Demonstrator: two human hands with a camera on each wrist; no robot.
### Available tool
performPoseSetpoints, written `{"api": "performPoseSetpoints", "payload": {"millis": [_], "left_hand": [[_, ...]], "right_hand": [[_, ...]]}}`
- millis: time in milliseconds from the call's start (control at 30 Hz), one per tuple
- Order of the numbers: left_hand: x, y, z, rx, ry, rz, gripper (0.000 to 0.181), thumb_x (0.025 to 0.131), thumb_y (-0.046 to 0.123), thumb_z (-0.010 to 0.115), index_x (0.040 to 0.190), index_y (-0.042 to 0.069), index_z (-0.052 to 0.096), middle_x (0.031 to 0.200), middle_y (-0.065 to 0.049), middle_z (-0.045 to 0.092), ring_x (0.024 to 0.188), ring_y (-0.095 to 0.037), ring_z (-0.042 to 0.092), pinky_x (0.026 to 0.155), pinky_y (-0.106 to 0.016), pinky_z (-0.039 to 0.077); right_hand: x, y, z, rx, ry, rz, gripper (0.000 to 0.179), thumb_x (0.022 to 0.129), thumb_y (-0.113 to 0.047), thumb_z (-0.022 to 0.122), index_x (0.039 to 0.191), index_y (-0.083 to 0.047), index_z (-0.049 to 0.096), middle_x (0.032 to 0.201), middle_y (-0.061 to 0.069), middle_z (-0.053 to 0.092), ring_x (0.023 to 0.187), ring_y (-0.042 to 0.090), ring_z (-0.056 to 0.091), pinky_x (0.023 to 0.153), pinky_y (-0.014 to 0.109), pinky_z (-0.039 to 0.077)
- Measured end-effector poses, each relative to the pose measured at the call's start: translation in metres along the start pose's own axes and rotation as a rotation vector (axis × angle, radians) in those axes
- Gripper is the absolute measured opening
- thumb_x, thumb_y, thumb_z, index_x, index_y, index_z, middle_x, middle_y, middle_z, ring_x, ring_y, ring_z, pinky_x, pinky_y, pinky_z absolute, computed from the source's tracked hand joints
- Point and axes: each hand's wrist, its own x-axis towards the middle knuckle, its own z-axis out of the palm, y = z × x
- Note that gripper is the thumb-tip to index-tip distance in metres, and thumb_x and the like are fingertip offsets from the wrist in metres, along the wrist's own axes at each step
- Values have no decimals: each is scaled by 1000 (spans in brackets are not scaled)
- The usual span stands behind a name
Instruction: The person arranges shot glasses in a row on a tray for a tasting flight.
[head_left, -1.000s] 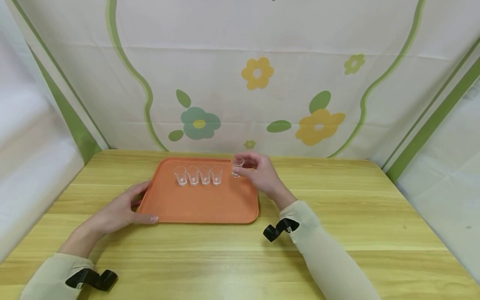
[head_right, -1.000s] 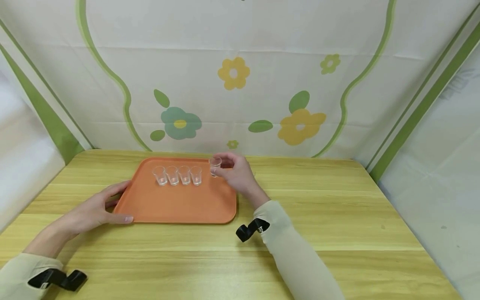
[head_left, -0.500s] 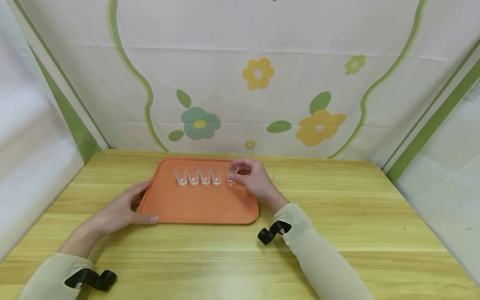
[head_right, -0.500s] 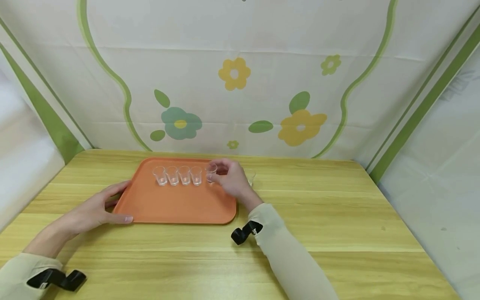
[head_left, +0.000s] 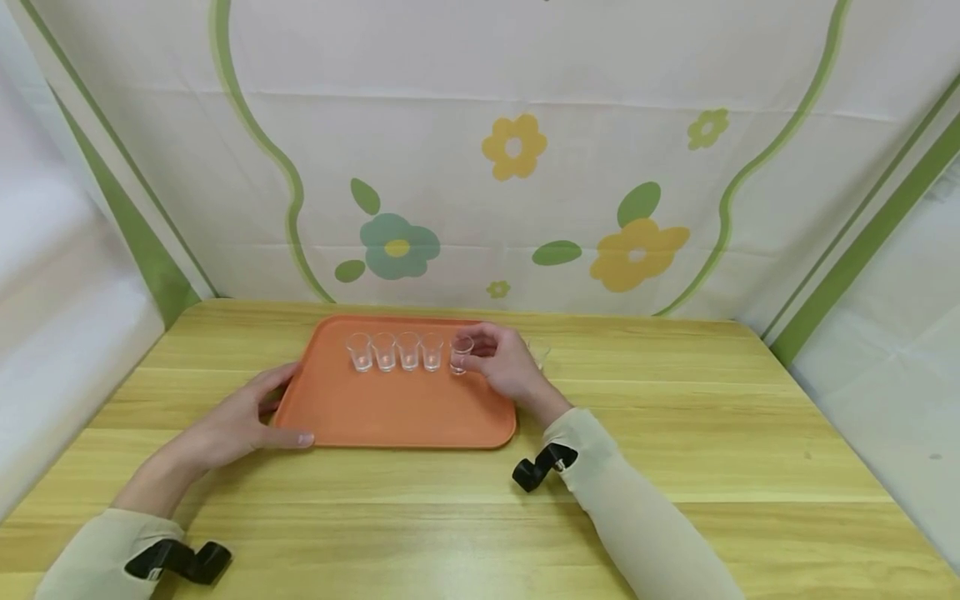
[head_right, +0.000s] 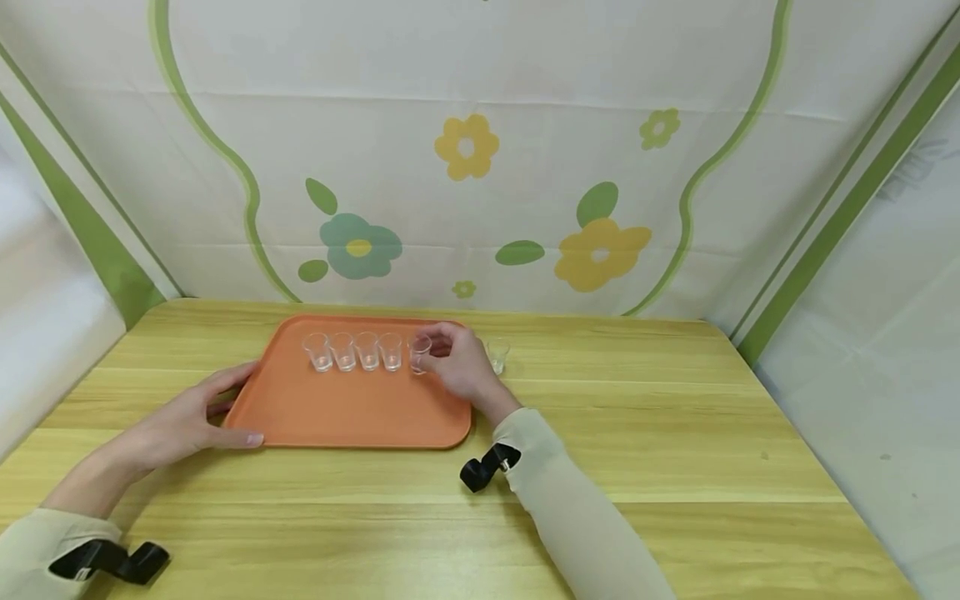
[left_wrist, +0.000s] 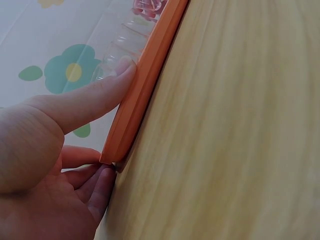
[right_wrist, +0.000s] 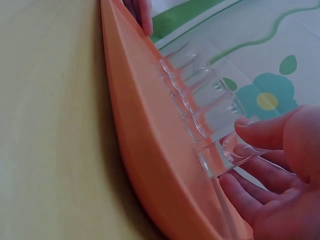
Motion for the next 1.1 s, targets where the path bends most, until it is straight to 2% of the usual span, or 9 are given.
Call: {"api": "performPoseSetpoints", "payload": {"millis": [733, 1100], "left_hand": [[1, -1, 0, 22, -4, -12, 114, 90, 30, 87, 170, 2, 10, 170, -37, 18, 145, -62, 39, 112, -71, 43], [1, -1, 0, 21, -5, -13, 114, 90, 30, 87, 170, 2, 11, 170, -36, 18, 145, -63, 39, 112, -71, 43]], "right_hand": [[2, 7, 7, -10, 13, -38, 45, 95, -8, 79, 138, -2, 67, 129, 14, 75, 116, 29, 73, 106, 40, 57], [2, 9, 8, -41, 29, -52, 41, 96, -11, 80, 135, -4, 70, 128, 12, 76, 115, 27, 74, 104, 39, 58]]}}
